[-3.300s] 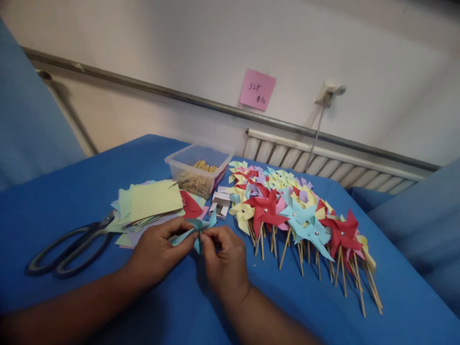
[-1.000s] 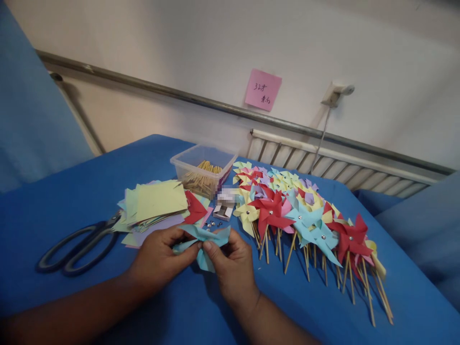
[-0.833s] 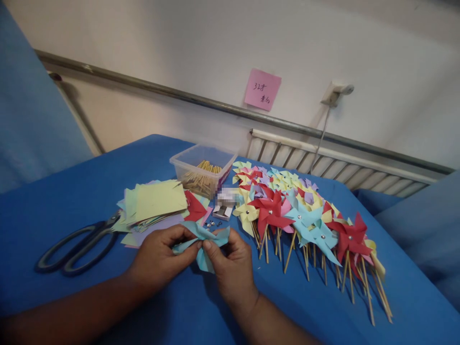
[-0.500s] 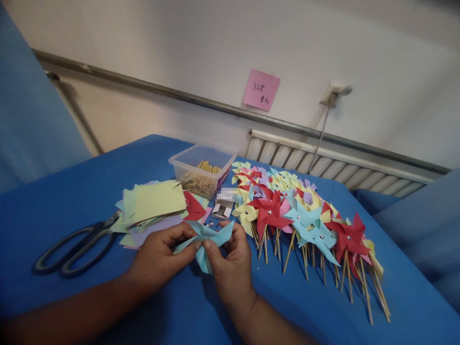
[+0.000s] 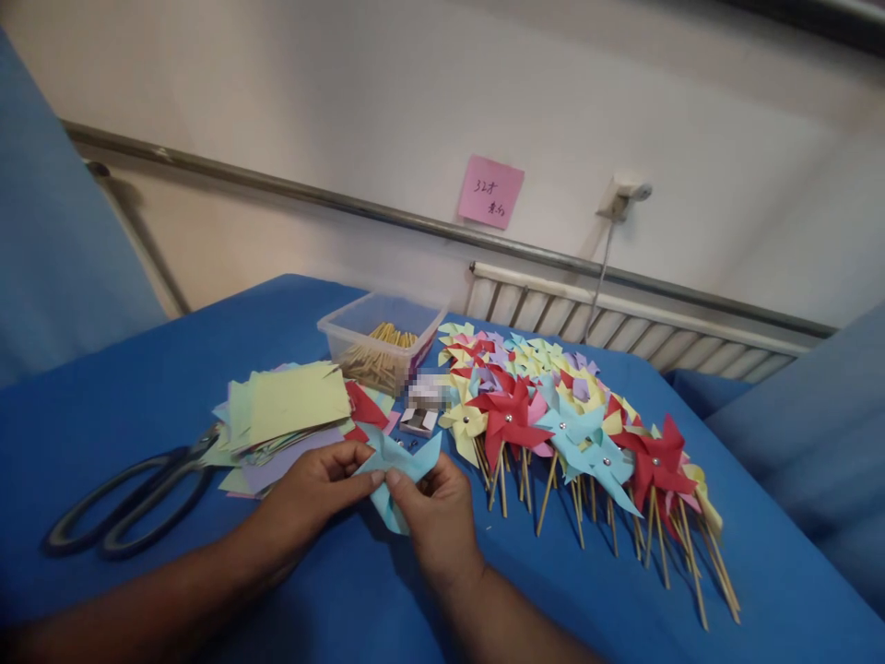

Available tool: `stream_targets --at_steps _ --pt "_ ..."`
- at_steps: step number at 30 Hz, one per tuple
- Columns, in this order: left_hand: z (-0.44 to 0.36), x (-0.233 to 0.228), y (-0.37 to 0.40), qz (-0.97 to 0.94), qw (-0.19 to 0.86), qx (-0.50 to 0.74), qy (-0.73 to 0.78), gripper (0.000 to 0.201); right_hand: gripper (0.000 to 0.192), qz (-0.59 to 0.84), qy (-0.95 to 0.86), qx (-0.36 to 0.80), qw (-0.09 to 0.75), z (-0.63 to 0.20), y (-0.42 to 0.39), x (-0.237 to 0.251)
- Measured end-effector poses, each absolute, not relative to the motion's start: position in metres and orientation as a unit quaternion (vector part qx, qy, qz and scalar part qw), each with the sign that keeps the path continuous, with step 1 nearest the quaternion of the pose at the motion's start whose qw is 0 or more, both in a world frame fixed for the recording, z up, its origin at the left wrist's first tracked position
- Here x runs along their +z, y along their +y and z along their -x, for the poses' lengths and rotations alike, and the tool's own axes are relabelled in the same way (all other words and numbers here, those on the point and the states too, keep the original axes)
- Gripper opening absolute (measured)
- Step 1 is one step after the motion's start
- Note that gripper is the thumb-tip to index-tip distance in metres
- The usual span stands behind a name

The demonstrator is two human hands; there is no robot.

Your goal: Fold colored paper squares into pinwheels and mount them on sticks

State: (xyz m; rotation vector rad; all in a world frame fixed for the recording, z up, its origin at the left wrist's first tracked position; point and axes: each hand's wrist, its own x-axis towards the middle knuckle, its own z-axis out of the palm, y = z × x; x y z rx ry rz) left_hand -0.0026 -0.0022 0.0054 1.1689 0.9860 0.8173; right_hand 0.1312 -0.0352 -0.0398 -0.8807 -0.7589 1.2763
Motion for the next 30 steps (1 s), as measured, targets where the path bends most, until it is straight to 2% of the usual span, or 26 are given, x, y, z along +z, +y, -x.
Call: stream_targets --at_steps 4,7,10,14,21,26,30 --pt "0.002 0.004 -0.001 -0.499 0.666 0.358 0.423 0.018 0.015 0.441 -0.437 0.434 0.652 -0.133 -0.037 -0.037" --pt "0.001 0.005 -0.001 -0.485 0.644 0.388 0.447 0.026 0.001 0.485 -0.561 0.237 0.627 -0.144 -0.037 -0.034" --pt "0.003 0.009 -0.003 -0.49 0.605 0.412 0.473 0.023 0.008 0.45 -0.681 0.023 0.577 -0.157 -0.034 -0.03" --pt "0.005 0.015 -0.009 -0.503 0.667 0.381 0.396 0.017 0.012 0.408 -0.749 -0.125 0.507 -0.167 -0.033 -0.024" --pt "0.006 0.011 -0.014 -0.476 0.713 0.391 0.334 0.018 0.015 0.37 -0.789 -0.218 0.438 -0.161 -0.037 -0.018" --pt "0.005 0.003 -0.01 -0.429 0.728 0.407 0.347 0.011 0.018 0.382 -0.798 -0.207 0.416 -0.154 -0.035 -0.019" --pt "0.007 0.001 -0.006 -0.413 0.726 0.414 0.363 0.015 0.021 0.395 -0.815 -0.169 0.39 -0.152 -0.037 -0.017"
